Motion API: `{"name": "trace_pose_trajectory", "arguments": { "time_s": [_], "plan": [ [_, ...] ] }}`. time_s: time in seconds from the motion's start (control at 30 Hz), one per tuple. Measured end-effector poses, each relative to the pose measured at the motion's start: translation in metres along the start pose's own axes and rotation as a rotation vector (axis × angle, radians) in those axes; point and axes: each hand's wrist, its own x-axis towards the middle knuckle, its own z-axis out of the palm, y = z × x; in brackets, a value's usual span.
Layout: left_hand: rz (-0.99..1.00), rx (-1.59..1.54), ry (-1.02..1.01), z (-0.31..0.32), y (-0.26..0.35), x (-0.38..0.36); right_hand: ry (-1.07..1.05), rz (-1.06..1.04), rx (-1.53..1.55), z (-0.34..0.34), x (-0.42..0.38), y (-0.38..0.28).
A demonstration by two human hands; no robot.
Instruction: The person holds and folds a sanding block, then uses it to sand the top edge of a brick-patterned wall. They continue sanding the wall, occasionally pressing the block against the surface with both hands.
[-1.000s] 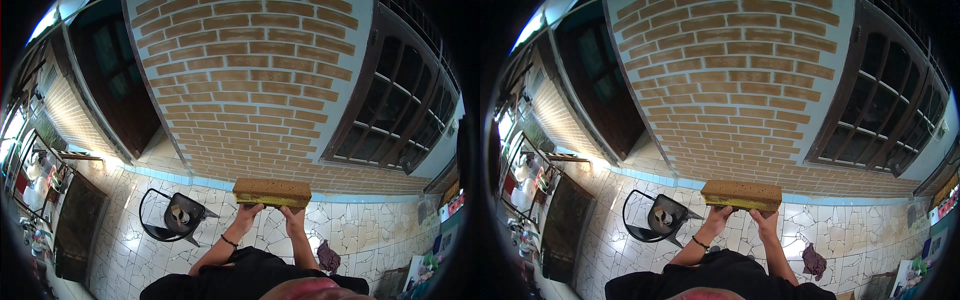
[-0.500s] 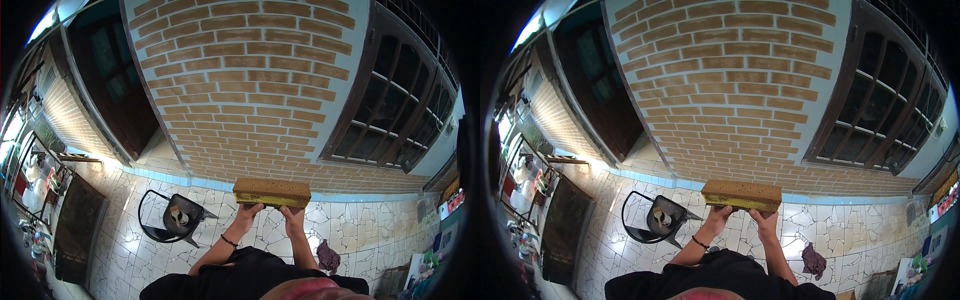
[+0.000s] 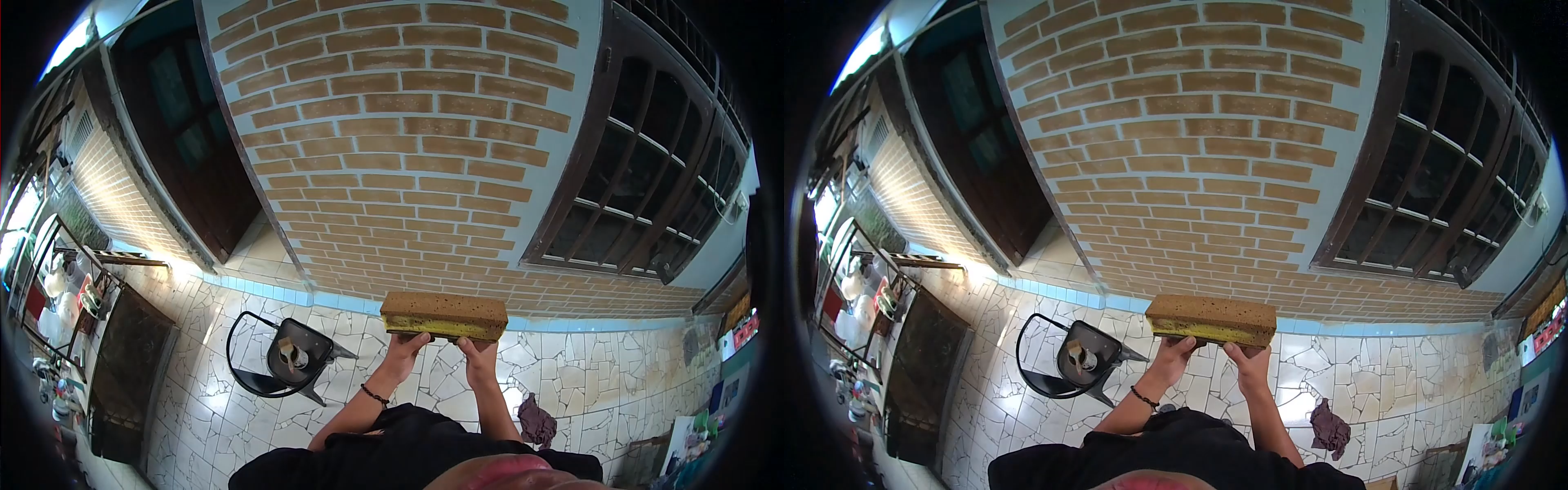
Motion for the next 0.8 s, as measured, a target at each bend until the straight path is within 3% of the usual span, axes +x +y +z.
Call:
{"name": "trace_pose_trajectory", "arguments": {
  "time_s": [0.8],
  "plan": [
    [0.065, -0.015, 0.067, 0.015, -0.031, -0.013, -0.011, 0.053, 0.087, -0.027, 0.002, -0.008]
  ]
}}
